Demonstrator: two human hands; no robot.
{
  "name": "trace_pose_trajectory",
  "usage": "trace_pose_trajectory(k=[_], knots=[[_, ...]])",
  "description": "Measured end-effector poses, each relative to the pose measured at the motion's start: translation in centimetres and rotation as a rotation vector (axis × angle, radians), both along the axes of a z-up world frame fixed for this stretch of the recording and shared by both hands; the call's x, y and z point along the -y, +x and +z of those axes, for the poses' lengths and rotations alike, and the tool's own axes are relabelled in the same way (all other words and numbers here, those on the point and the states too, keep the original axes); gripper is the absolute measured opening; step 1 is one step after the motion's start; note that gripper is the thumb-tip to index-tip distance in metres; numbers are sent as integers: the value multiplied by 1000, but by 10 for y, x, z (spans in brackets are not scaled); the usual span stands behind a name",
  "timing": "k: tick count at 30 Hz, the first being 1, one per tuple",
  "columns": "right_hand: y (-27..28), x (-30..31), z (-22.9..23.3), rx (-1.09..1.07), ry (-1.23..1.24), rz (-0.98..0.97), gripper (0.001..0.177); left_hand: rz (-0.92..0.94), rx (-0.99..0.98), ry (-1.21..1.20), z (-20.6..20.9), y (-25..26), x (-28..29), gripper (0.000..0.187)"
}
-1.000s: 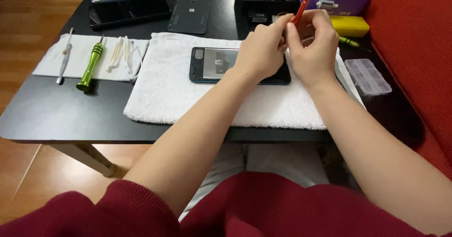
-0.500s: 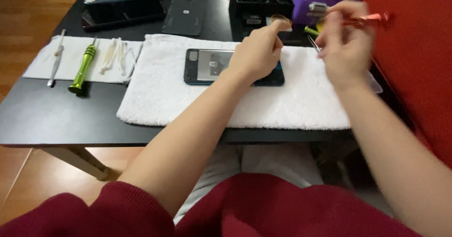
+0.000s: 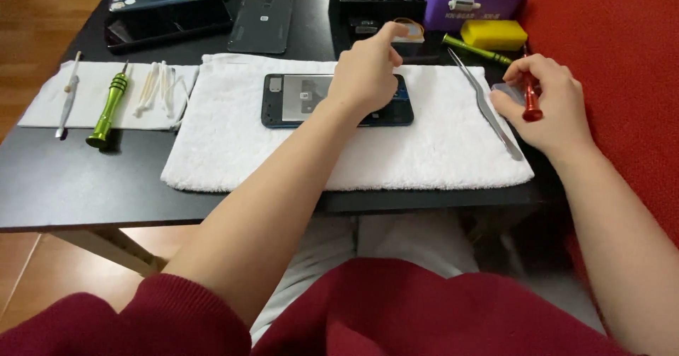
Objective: Using a precision screwdriver to work on the internal components of a disassembled smartphone on a workbench.
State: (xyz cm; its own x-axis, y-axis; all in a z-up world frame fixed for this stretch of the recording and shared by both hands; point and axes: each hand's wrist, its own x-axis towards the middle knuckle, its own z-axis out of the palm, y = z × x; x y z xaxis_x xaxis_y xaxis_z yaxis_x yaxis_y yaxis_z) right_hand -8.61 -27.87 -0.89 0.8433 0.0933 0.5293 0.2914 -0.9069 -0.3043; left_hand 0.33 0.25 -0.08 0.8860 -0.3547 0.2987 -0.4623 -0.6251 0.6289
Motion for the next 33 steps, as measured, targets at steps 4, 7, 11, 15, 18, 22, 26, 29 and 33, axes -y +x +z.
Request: trace_pose_trajectory(k=[4,7,11,15,18,22,26,29,33], knots=[[7,4,-6,70,-38,-32,21,7,-1,-72,0,1,-3,66],[6,-4,-2,19,-39,-98,19,-2,14,-84,-5,5,-1,63],[6,-10,-6,98,-138,-221,18,10,18,-63,-5,4,-1,59],[6,-13,-3,82,-183,-306,14,-28,67,-73,-7,8,1,51],[19,4,-13,172,-186,-300,9,-21,82,-47,-4,4,2,37],[11,2,-2,106,-140,-315,7,-27,68,-26,-8,8,5,34],[11,9,-13,249,-84,-199,9,-66,236,-103,-9,5,5,34],[5,6,-5,315,-22,-97,18,-110,390,-103,-2,2,23,36],[9,10,-9,373,30,0,19,-220,445,56,17,-14,73,32]])
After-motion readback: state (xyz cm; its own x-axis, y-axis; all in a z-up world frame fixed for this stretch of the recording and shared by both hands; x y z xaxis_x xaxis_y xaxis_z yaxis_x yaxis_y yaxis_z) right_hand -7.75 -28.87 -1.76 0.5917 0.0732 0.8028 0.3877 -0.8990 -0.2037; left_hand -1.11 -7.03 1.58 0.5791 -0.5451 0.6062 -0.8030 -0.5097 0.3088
